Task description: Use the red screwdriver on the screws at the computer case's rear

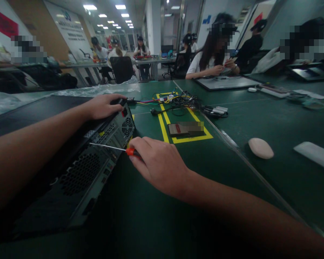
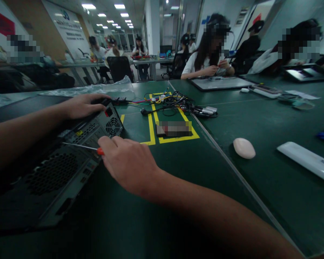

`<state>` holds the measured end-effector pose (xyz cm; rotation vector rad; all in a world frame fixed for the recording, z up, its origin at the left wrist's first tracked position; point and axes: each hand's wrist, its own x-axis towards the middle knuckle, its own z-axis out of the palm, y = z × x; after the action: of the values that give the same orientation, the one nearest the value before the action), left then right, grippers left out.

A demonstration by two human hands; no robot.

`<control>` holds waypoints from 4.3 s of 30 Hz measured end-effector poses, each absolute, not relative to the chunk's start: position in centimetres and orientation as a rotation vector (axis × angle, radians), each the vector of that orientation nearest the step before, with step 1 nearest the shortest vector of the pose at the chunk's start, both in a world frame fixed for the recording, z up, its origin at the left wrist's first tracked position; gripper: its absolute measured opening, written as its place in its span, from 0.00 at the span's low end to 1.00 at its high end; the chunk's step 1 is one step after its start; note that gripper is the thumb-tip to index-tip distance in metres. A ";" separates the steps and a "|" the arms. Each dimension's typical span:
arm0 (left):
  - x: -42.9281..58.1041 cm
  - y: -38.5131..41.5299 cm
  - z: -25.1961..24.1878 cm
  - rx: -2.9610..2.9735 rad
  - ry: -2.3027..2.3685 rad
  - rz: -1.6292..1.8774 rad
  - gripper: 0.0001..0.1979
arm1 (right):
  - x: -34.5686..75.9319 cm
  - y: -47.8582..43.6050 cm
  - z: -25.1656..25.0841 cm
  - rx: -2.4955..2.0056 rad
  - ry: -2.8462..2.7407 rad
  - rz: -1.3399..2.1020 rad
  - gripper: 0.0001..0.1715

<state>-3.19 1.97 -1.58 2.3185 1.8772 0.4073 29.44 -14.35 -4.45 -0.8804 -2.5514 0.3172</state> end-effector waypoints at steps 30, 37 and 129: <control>-1.9 1.1 -0.9 2.314 1.953 0.296 0.47 | 29.4 -14.3 -5.1 -0.781 -2.511 0.335 0.16; -1.7 1.0 -0.8 2.304 1.945 0.297 0.47 | 29.3 -14.2 -4.9 -0.829 -2.551 0.286 0.17; -3.0 2.0 -1.4 2.290 1.905 0.420 0.45 | 29.4 -14.4 -4.7 -0.877 -2.557 0.317 0.15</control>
<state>-3.00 2.01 -1.44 2.2895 1.9048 0.4196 29.45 -14.35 -4.66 -0.8774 -2.5567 0.3168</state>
